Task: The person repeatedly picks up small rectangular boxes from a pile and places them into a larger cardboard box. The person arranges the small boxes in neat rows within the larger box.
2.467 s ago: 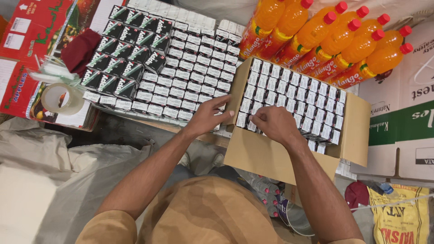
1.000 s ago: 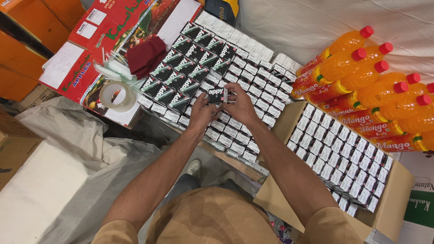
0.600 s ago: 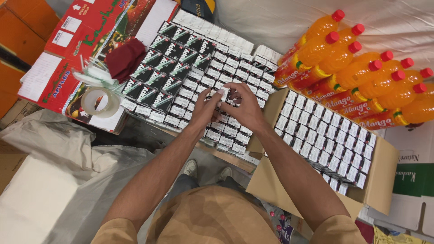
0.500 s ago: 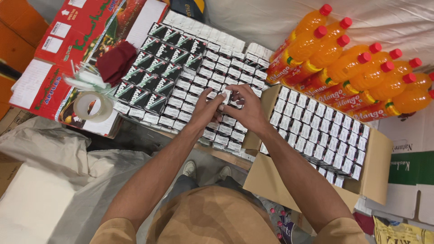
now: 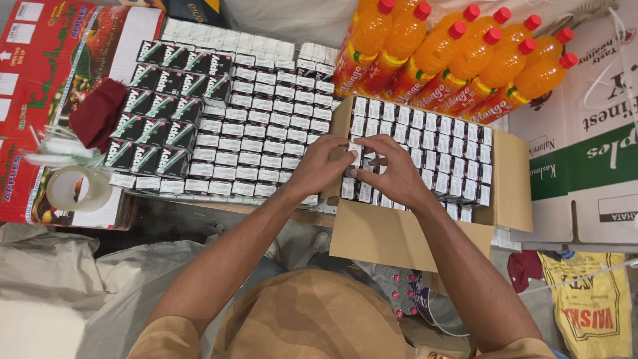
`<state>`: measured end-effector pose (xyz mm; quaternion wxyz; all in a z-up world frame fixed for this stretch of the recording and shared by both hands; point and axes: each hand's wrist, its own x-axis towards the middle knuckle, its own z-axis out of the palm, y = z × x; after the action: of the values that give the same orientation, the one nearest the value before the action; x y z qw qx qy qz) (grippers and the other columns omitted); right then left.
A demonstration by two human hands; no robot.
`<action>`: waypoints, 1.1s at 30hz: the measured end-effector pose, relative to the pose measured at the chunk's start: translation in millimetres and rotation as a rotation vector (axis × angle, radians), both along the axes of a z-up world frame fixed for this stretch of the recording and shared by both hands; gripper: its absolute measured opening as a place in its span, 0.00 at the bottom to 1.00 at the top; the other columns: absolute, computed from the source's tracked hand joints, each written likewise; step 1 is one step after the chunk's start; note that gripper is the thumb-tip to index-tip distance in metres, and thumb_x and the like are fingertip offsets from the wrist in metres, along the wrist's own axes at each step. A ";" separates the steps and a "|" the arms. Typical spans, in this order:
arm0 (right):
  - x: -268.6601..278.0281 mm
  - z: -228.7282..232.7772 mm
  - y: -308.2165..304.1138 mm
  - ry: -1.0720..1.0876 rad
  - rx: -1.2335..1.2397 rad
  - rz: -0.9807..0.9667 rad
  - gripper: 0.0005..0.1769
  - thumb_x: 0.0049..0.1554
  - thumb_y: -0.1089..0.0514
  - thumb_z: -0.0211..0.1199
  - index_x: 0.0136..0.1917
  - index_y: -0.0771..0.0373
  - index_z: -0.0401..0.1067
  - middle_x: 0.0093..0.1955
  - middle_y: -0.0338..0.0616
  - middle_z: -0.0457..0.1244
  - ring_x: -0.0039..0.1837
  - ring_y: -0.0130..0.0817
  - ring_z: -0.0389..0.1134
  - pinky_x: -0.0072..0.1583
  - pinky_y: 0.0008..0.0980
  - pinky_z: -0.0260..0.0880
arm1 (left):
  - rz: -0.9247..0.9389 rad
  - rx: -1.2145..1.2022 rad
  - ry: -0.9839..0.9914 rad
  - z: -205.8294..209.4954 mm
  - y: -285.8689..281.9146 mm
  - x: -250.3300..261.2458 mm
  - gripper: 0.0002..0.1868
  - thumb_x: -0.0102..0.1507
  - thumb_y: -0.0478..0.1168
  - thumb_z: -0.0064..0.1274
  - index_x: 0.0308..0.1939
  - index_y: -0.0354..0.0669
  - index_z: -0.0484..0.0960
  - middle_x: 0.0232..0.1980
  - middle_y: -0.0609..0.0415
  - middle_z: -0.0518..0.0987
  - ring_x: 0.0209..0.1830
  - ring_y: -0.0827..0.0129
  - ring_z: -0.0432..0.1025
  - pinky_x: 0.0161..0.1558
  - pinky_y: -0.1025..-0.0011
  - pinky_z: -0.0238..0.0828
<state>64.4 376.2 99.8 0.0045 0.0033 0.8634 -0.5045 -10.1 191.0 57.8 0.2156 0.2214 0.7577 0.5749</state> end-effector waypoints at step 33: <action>60.8 -11.3 52.2 -0.122 0.040 0.025 0.35 0.46 0.65 0.73 0.68 0.64 0.73 0.59 0.55 0.63 0.59 0.43 0.65 0.58 0.41 0.74 | -0.296 -0.384 0.227 -10.9 54.8 40.3 0.32 0.60 0.63 0.55 0.61 0.49 0.79 0.80 0.46 0.56 0.83 0.43 0.39 0.74 0.31 0.31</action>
<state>125.2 428.4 88.5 0.0633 0.0231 0.8714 -0.4859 30.2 245.8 46.9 0.2490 0.3479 0.8316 0.3541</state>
